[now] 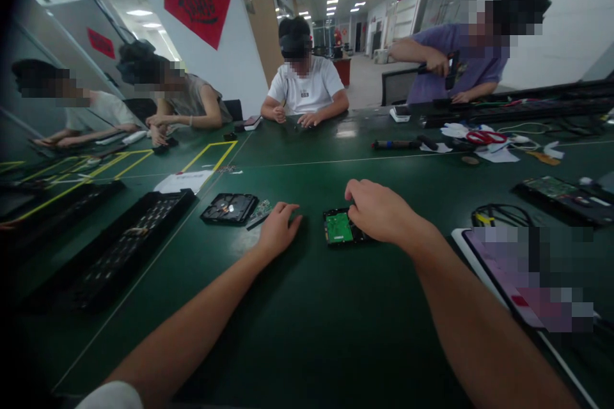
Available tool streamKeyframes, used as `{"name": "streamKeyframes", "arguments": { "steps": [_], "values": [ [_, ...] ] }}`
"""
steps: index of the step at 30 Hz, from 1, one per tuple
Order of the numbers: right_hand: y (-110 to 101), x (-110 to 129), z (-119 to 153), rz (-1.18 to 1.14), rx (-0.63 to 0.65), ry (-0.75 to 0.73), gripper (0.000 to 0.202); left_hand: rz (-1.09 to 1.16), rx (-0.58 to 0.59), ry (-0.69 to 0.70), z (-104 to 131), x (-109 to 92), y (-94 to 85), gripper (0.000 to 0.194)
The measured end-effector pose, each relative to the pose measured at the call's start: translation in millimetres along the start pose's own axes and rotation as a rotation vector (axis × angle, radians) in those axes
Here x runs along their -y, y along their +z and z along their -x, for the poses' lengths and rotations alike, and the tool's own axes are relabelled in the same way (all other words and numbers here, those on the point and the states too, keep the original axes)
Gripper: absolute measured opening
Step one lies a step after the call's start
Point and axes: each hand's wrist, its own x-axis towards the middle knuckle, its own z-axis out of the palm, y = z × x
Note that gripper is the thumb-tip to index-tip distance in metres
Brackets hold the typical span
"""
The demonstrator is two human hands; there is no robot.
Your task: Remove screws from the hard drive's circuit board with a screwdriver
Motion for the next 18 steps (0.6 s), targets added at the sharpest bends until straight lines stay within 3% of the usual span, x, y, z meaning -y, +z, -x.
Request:
{"name": "streamKeyframes", "arguments": {
  "steps": [2,7,14,18],
  "values": [
    [-1,2,0,0.042,0.001,0.051,0.019,-0.01,0.069,0.005,-9,-1,14.4,0.033],
    [0,3,1,0.115,-0.015,0.11,0.023,0.01,0.083,-0.046,-22,-21,40.0,0.027],
    [1,3,-2,0.005,-0.063,0.029,0.015,0.125,0.061,0.003,-17,1,37.8,0.021],
    [1,1,-1,0.002,-0.058,0.031,0.013,0.102,0.016,-0.013,-15,8,33.6,0.027]
  ]
}}
